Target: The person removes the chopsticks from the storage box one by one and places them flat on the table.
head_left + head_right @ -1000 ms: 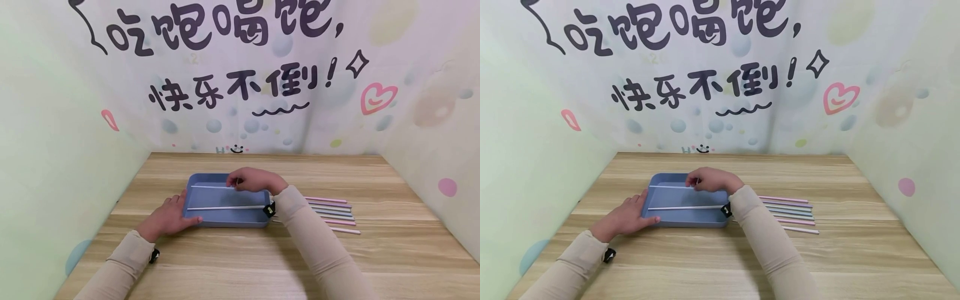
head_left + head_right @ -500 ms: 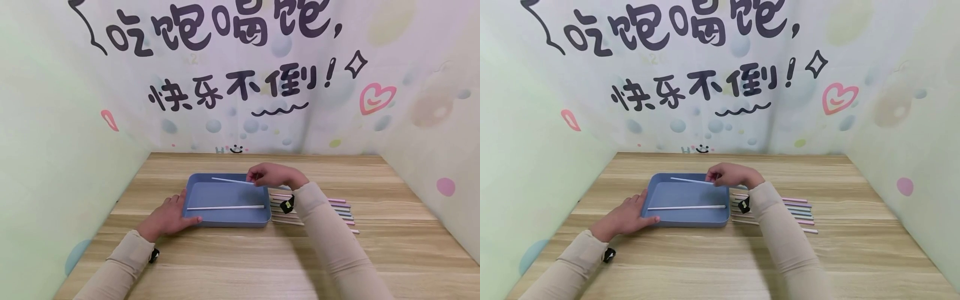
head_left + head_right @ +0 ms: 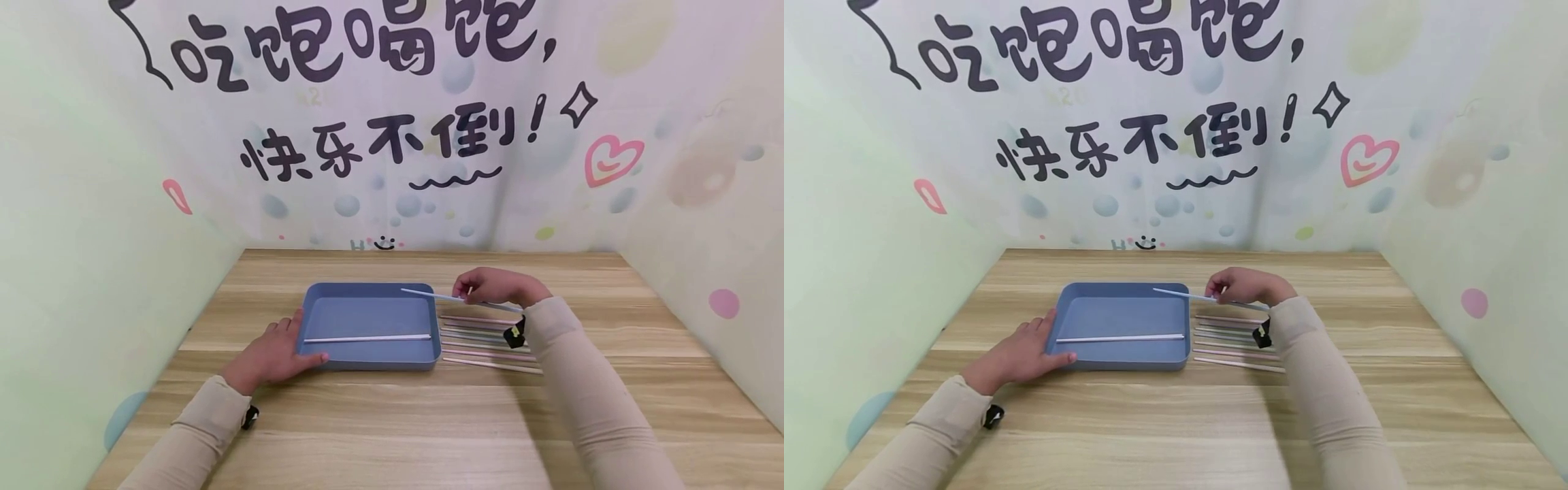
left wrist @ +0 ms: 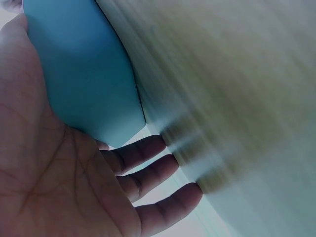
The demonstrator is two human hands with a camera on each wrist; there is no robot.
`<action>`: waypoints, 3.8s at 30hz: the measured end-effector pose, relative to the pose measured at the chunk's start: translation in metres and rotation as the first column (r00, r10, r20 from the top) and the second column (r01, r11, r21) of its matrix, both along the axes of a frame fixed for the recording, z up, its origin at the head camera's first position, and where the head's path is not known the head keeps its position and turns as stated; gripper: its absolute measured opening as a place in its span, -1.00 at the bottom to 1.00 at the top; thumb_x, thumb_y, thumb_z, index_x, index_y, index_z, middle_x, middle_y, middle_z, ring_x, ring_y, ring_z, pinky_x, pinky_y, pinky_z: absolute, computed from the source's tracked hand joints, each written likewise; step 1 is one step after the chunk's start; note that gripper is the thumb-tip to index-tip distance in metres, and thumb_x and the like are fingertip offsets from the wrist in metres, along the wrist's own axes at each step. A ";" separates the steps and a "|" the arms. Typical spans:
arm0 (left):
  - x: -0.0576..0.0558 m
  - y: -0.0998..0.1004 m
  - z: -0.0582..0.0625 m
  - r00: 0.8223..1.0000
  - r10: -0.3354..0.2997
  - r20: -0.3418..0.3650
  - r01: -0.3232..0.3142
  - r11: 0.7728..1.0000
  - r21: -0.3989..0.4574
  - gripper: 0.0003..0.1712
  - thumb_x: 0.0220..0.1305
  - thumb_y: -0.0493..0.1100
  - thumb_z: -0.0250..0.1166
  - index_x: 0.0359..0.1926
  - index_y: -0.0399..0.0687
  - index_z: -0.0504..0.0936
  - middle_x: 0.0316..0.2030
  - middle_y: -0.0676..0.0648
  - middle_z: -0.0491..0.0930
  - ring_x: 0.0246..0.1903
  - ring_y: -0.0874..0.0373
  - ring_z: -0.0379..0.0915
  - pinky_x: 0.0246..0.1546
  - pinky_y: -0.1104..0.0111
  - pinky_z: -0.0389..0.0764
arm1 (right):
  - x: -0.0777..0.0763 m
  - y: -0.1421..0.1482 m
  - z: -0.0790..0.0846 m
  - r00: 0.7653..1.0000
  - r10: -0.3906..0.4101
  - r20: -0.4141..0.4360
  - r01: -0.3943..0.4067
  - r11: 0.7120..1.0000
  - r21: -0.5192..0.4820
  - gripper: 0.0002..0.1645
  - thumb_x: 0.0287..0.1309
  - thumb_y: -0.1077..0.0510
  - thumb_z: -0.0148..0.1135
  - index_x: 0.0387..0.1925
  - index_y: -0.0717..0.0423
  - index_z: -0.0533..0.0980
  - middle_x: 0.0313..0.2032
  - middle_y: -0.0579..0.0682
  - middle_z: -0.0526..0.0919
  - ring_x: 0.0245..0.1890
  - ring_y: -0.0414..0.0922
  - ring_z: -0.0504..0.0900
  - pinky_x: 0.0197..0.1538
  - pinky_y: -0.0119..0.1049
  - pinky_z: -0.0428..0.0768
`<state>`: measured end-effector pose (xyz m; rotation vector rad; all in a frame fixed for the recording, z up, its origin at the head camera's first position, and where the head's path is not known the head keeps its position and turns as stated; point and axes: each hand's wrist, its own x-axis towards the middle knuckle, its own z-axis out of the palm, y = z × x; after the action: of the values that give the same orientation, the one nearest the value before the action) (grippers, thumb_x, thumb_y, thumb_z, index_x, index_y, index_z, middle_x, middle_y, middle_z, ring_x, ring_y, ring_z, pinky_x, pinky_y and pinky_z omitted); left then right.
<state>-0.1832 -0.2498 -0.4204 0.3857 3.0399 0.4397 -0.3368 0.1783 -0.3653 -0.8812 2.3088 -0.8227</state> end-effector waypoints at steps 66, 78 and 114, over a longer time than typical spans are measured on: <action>-0.001 -0.001 0.000 1.000 0.006 0.001 -0.006 1.000 0.000 0.33 0.17 0.49 0.20 0.45 -0.54 -0.04 0.16 -0.57 0.35 0.14 -0.44 0.31 0.10 -0.14 0.41 | -0.011 0.064 -0.044 0.994 -0.086 0.070 0.080 0.993 0.085 -0.82 0.16 0.48 0.12 -0.17 0.40 0.52 -0.38 -0.01 0.48 -0.35 -0.16 0.41 -0.24 -0.32 0.40; -0.001 -0.001 -0.002 1.000 0.012 0.010 -0.012 1.000 0.004 0.32 0.18 0.49 0.18 0.45 -0.54 -0.03 0.20 -0.57 0.32 0.18 -0.45 0.27 0.13 -0.14 0.39 | -0.009 0.061 -0.036 0.993 -0.086 0.083 0.077 0.991 0.107 -0.79 0.16 0.45 0.14 -0.14 0.37 0.53 -0.32 0.09 0.55 -0.32 -0.14 0.44 -0.21 -0.28 0.44; -0.003 -0.001 -0.002 0.999 0.016 0.029 -0.015 1.000 -0.014 0.35 0.17 0.53 0.15 0.48 -0.50 -0.08 0.20 -0.54 0.33 0.18 -0.41 0.29 0.08 -0.13 0.44 | 0.018 -0.091 0.012 0.987 0.146 -0.060 -0.144 0.989 0.040 -0.77 0.28 0.35 0.16 -0.05 0.21 0.56 -0.29 -0.04 0.52 -0.22 -0.10 0.46 -0.15 -0.25 0.45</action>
<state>-0.1862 -0.2511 -0.4227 0.3525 3.0183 0.4214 -0.3193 0.0870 -0.3532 -1.0590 2.2737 -0.6993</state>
